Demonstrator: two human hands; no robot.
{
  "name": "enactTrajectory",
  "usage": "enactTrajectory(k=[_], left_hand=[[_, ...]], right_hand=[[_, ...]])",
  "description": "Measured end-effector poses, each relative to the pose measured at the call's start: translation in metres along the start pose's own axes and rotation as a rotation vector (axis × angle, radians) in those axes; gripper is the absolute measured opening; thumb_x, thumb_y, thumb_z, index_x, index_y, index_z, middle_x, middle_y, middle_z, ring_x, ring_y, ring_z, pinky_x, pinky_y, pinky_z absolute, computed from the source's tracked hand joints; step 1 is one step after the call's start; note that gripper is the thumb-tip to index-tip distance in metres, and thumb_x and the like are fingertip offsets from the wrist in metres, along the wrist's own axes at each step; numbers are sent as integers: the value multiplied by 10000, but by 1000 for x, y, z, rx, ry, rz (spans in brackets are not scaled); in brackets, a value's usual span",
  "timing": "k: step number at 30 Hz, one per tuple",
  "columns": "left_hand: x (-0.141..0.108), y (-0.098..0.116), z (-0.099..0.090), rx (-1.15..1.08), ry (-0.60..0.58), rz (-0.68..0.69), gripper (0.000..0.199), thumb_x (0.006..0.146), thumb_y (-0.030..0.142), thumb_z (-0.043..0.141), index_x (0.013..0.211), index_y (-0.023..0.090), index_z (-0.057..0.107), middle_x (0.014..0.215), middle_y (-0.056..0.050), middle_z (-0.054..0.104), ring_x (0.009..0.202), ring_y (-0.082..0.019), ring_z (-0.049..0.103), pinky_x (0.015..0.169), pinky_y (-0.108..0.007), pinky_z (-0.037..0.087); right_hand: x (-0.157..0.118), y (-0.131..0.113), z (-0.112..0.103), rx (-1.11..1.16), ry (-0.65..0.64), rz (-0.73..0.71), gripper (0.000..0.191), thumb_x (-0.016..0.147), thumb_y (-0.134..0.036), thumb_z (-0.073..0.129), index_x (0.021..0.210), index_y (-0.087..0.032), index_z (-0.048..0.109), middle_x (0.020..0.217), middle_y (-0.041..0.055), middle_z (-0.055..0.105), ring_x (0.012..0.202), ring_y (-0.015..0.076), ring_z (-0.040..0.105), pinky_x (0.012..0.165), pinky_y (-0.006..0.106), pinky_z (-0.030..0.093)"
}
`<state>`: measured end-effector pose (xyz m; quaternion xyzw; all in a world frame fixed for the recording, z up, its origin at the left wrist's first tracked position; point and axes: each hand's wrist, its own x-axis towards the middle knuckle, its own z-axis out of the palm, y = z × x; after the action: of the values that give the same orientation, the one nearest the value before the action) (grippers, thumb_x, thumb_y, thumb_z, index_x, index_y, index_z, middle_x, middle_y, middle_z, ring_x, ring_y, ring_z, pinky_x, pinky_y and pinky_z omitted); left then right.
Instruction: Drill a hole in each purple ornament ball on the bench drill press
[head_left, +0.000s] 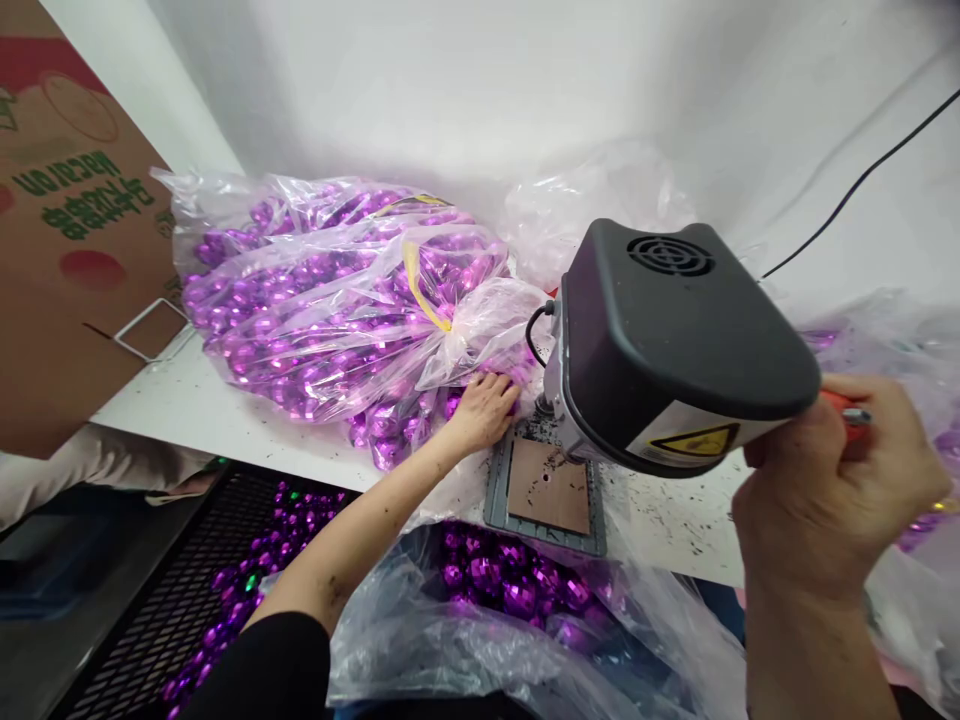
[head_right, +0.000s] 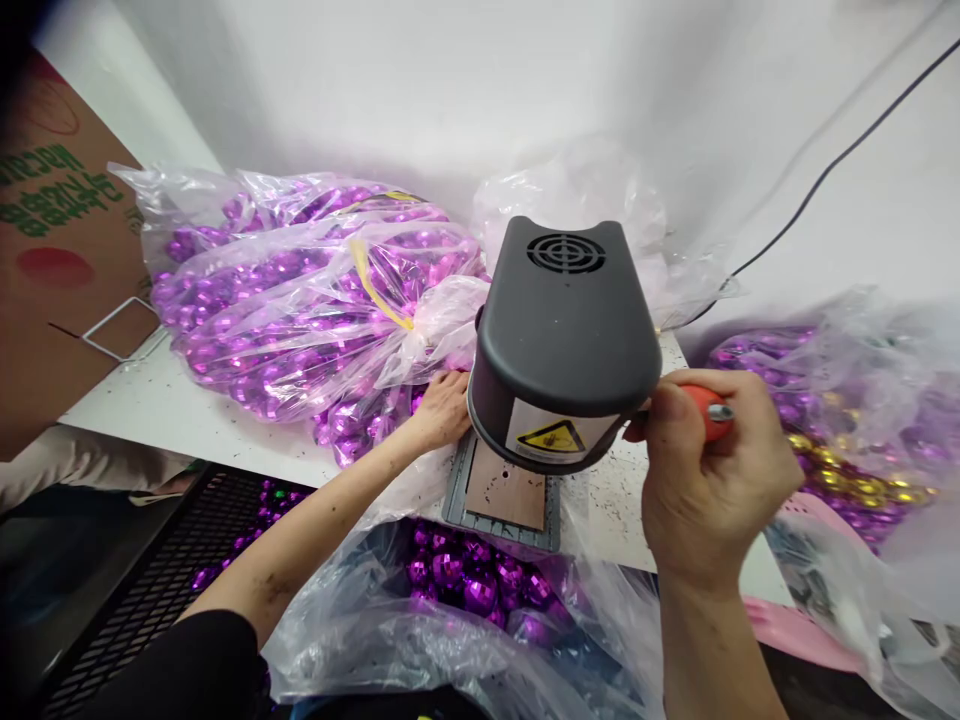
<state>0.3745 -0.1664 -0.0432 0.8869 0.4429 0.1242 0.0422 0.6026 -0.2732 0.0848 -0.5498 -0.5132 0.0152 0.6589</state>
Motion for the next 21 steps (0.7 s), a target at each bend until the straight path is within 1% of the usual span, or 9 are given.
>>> enactTrajectory(k=[3, 5, 7, 10, 12, 14, 17, 19, 21], left_hand=[[-24, -9, -11, 15, -29, -190, 308, 852, 292, 714, 1108, 131, 657, 1164, -178, 617, 1147, -384, 566, 1038, -552, 393], [-44, -12, -20, -70, -46, -283, 346, 850, 354, 737, 1122, 151, 665, 1156, -154, 612, 1122, -362, 589, 1014, -538, 426], [-61, -10, -29, -324, 1, -335, 402, 886, 418, 702, 1216, 198, 641, 1205, -122, 603, 1122, -314, 596, 985, -488, 464], [-79, 1, -35, -974, 79, -415, 480, 904, 458, 673, 1320, 237, 583, 1226, -92, 626, 1068, -239, 612, 900, -384, 515], [-86, 11, -34, -1418, 54, -448, 527, 881, 419, 710, 1360, 252, 567, 1242, -90, 639, 1006, -207, 628, 829, -338, 538], [-89, 22, -29, -1763, -2, -457, 573, 862, 360, 740, 1399, 278, 557, 1274, -88, 637, 996, -196, 647, 806, -322, 556], [-90, 33, -15, -2068, -53, -480, 477, 865, 362, 746, 1311, 235, 634, 1197, -91, 685, 1015, -211, 687, 804, -317, 568], [-89, 36, -5, -2142, -87, -504, 376, 889, 412, 723, 1189, 189, 681, 1132, -102, 718, 1009, -229, 713, 808, -324, 569], [-87, 37, 3, -2154, -170, -516, 382, 920, 484, 672, 1126, 164, 690, 1082, -116, 738, 960, -238, 734, 803, -339, 571]], right_hand=[[0, 0, 0, -3, -14, -9, 226, 916, -453, 541, 862, -257, 642, 620, -25, 453, 527, 88, 470, 517, 260, 383], [1, 1, -1, 7, -11, -12, 233, 893, -458, 579, 861, -239, 652, 615, -26, 443, 501, 74, 431, 493, 254, 369], [2, 3, -2, 18, 1, -14, 273, 870, -484, 614, 854, -216, 660, 603, -29, 432, 484, 62, 402, 470, 246, 352], [3, 3, -3, 35, 9, -23, 342, 857, -533, 626, 842, -193, 659, 591, -31, 421, 487, 60, 402, 456, 240, 341], [4, 2, -2, 37, 5, -26, 368, 855, -553, 623, 841, -187, 657, 577, -36, 405, 485, 58, 407, 460, 237, 352], [5, 1, -1, 28, 4, -23, 372, 856, -552, 621, 836, -182, 654, 563, -41, 386, 481, 57, 408, 464, 235, 360], [7, 0, 2, 46, 7, 0, 351, 846, -523, 638, 816, -173, 640, 549, -48, 366, 474, 56, 388, 462, 231, 356], [10, 0, 4, 74, -5, 17, 337, 844, -501, 642, 809, -167, 626, 537, -54, 360, 469, 53, 370, 464, 226, 350], [15, 1, 6, 74, -20, 15, 342, 854, -498, 626, 799, -161, 610, 539, -52, 373, 481, 49, 379, 475, 214, 352]])
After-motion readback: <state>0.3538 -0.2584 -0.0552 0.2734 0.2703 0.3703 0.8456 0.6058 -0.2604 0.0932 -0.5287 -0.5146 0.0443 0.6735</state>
